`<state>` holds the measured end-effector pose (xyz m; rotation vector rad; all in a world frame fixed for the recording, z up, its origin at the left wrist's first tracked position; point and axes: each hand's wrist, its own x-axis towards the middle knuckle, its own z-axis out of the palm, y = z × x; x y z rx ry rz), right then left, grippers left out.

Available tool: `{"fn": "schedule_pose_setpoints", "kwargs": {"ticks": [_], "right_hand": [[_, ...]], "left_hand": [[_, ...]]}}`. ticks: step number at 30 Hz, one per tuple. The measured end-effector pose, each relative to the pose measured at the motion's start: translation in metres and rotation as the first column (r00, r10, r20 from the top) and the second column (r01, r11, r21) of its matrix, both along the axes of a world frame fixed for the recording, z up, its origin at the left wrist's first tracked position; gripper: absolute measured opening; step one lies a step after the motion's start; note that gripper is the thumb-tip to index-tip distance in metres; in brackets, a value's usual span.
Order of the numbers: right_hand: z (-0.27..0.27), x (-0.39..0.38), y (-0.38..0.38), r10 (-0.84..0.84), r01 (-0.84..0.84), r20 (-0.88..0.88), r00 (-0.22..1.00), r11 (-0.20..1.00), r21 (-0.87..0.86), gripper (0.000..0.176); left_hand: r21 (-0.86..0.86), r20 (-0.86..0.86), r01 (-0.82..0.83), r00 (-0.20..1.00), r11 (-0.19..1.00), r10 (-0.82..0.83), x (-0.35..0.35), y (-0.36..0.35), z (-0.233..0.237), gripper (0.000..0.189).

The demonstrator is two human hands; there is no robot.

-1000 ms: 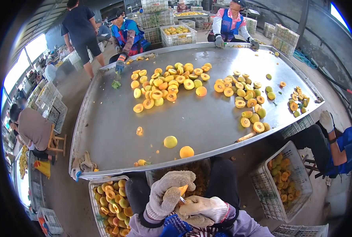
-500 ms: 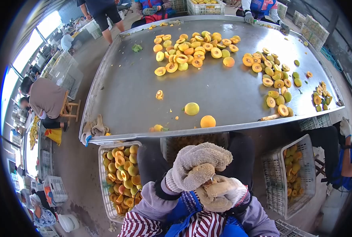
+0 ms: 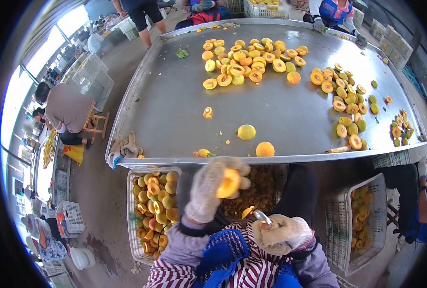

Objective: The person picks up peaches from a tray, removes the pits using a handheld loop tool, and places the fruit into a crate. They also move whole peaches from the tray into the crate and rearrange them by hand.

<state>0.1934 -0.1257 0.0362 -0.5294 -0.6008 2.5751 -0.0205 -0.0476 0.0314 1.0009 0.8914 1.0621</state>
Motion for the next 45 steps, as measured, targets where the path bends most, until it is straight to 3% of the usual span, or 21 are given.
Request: {"fn": "schedule_pose_setpoints", "kwargs": {"ticks": [3,4,5,6,8,10,13,16,18,20,22,24,26,27,29,31,32,33,35,40,45], "right_hand": [[-0.004,0.011,-0.001,-0.067,0.101,0.197,0.978,0.980,-0.171,0.018],[-0.002,0.014,-0.002,-0.073,0.114,0.258,0.963,0.982,-0.150,0.017],[-0.003,0.015,-0.003,-0.115,0.148,0.308,0.945,0.985,-0.089,0.021],[-0.016,0.015,-0.007,-0.173,0.193,0.304,0.937,0.980,-0.037,0.022],[-0.031,0.021,0.000,-0.099,0.104,0.355,0.929,0.995,0.005,0.029],[-0.037,0.008,-0.010,-0.285,0.279,0.183,0.941,0.959,0.054,0.019],[-0.023,-0.013,0.004,-0.278,0.244,0.295,0.914,0.958,0.148,0.023],[-0.013,-0.027,0.012,-0.271,0.204,0.355,0.895,0.955,0.214,0.024],[-0.015,-0.027,0.013,-0.274,0.191,0.412,0.869,0.954,0.231,0.025],[-0.024,-0.025,0.013,-0.291,0.204,0.487,0.824,0.953,0.225,0.027],[-0.027,-0.020,0.009,-0.329,0.216,0.467,0.821,0.936,0.280,0.029],[-0.028,-0.020,0.017,-0.334,0.207,0.467,0.818,0.930,0.303,0.029],[-0.032,-0.022,0.022,-0.367,0.226,0.459,0.809,0.915,0.335,0.029],[-0.034,-0.024,0.020,-0.387,0.244,0.455,0.802,0.907,0.342,0.029],[-0.038,-0.025,0.014,-0.429,0.303,0.464,0.775,0.897,0.322,0.029],[-0.031,-0.031,0.019,-0.475,0.312,0.382,0.793,0.855,0.415,0.029],[-0.027,-0.035,0.021,-0.497,0.322,0.346,0.796,0.831,0.453,0.029],[-0.019,-0.040,0.021,-0.548,0.402,0.313,0.776,0.811,0.425,0.024],[-0.009,-0.034,0.023,-0.444,0.291,0.514,0.734,0.889,0.352,0.028],[-0.009,-0.042,0.024,-0.507,0.214,0.608,0.611,0.845,0.489,0.021],[0.004,-0.039,0.018,-0.644,0.027,0.636,0.424,0.711,0.702,0.034]], "left_hand": [[0.056,-0.366,-0.304,0.880,0.951,0.303,-0.076,0.004,-0.018,0.035],[0.270,-0.563,-0.247,0.744,0.931,0.361,-0.109,0.005,-0.037,0.034],[0.137,-0.873,-0.186,0.442,0.973,0.207,-0.133,0.003,-0.031,0.031],[0.119,-0.978,0.198,-0.144,0.973,0.149,-0.158,-0.004,-0.041,0.031],[-0.119,-0.919,-0.156,-0.356,0.981,-0.168,-0.168,-0.012,-0.052,0.036],[0.220,-0.968,0.010,-0.125,0.976,0.219,-0.153,-0.007,-0.046,0.036],[0.389,-0.876,0.062,0.333,0.919,0.348,-0.084,0.027,-0.035,0.043],[0.353,-0.908,0.373,0.356,0.858,0.219,-0.012,0.080,-0.062,0.054],[0.144,-0.972,0.466,0.230,0.873,0.037,0.030,0.114,-0.055,0.054],[0.201,-0.978,0.455,0.136,0.867,0.156,0.059,0.146,-0.101,0.055],[0.155,-0.970,0.570,-0.069,0.807,0.235,0.068,0.162,-0.118,0.057],[0.173,-0.973,0.588,-0.025,0.790,0.231,0.062,0.165,-0.121,0.049],[0.003,-0.999,0.582,-0.036,0.813,0.030,0.062,0.172,-0.109,0.040],[0.106,-0.990,0.590,-0.014,0.800,0.141,0.056,0.169,-0.116,0.033],[0.312,-0.938,0.485,0.297,0.817,0.182,0.041,0.164,-0.126,0.029],[0.147,-0.565,0.205,0.820,0.968,-0.087,0.027,0.149,-0.112,0.024],[0.334,-0.472,0.281,0.876,0.900,-0.098,0.020,0.160,-0.144,0.038],[-0.161,0.075,0.182,0.982,0.970,-0.172,0.010,0.128,-0.094,0.040],[-0.195,0.376,0.215,0.918,0.957,-0.129,0.007,0.095,-0.073,0.050],[-0.105,0.273,0.072,0.961,0.992,-0.041,0.016,0.027,-0.023,0.064],[-0.087,0.253,0.007,0.967,0.996,0.015,0.024,-0.001,-0.010,0.064]]}}
